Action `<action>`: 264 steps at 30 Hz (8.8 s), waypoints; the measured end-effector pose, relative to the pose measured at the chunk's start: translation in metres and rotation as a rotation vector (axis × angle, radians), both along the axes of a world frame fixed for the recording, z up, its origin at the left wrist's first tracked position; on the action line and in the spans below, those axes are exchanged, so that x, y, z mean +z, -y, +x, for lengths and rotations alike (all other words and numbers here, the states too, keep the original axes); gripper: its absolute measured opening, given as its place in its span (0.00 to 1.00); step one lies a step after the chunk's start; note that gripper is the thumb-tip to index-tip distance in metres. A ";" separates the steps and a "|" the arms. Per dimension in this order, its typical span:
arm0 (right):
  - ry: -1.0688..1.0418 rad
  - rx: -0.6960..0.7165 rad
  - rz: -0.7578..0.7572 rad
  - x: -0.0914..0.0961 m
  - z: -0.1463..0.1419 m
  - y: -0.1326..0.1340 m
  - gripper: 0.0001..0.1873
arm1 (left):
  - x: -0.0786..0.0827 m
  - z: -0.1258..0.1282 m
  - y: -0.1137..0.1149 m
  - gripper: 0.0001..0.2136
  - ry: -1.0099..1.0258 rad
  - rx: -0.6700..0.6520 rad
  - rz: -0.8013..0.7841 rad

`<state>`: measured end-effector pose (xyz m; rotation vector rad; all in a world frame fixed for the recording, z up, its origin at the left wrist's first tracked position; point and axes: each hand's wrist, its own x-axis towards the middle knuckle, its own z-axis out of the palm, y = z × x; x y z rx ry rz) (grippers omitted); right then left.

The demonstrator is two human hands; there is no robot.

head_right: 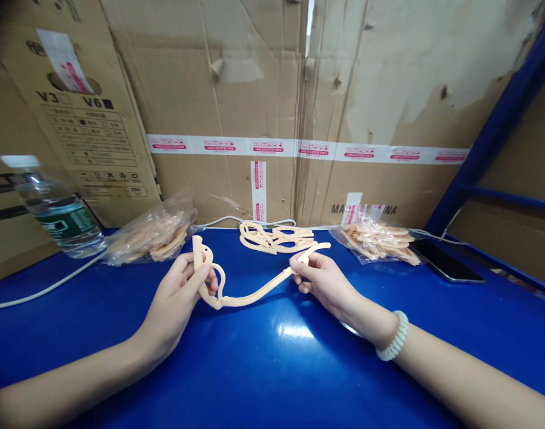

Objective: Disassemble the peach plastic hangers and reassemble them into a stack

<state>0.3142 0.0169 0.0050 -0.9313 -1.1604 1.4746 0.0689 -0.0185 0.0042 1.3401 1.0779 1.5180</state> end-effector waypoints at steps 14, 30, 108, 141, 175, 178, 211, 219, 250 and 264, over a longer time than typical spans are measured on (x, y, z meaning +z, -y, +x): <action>-0.015 0.016 -0.013 0.001 -0.001 0.002 0.17 | 0.003 0.004 0.004 0.09 0.029 -0.035 -0.063; -0.073 -0.060 0.019 -0.004 0.000 -0.004 0.17 | 0.004 0.004 0.004 0.11 0.071 -0.033 -0.092; 0.658 0.129 1.068 0.003 -0.011 0.028 0.11 | 0.012 0.011 0.008 0.13 -0.761 -0.556 0.082; 0.784 0.143 0.488 0.033 0.028 -0.004 0.10 | 0.011 0.003 -0.024 0.08 0.248 -0.636 -0.576; 1.131 0.183 1.595 0.010 -0.031 0.067 0.13 | 0.009 0.013 0.007 0.17 -0.288 -0.327 -0.112; 1.152 0.160 1.570 0.006 -0.030 0.065 0.13 | 0.007 0.013 0.012 0.13 -0.333 -0.401 -0.106; 1.114 0.347 1.106 0.042 0.035 0.008 0.08 | 0.006 0.012 -0.001 0.21 0.026 -0.422 -0.438; 1.106 0.422 0.907 0.033 0.028 0.017 0.11 | 0.005 0.012 -0.003 0.23 0.015 -0.439 -0.429; 1.274 0.457 0.908 0.040 0.029 0.016 0.10 | 0.010 0.014 -0.001 0.22 -0.036 -0.418 -0.472; 1.325 0.449 1.355 0.030 -0.010 0.061 0.30 | -0.001 0.011 0.007 0.16 -0.058 -0.545 -0.227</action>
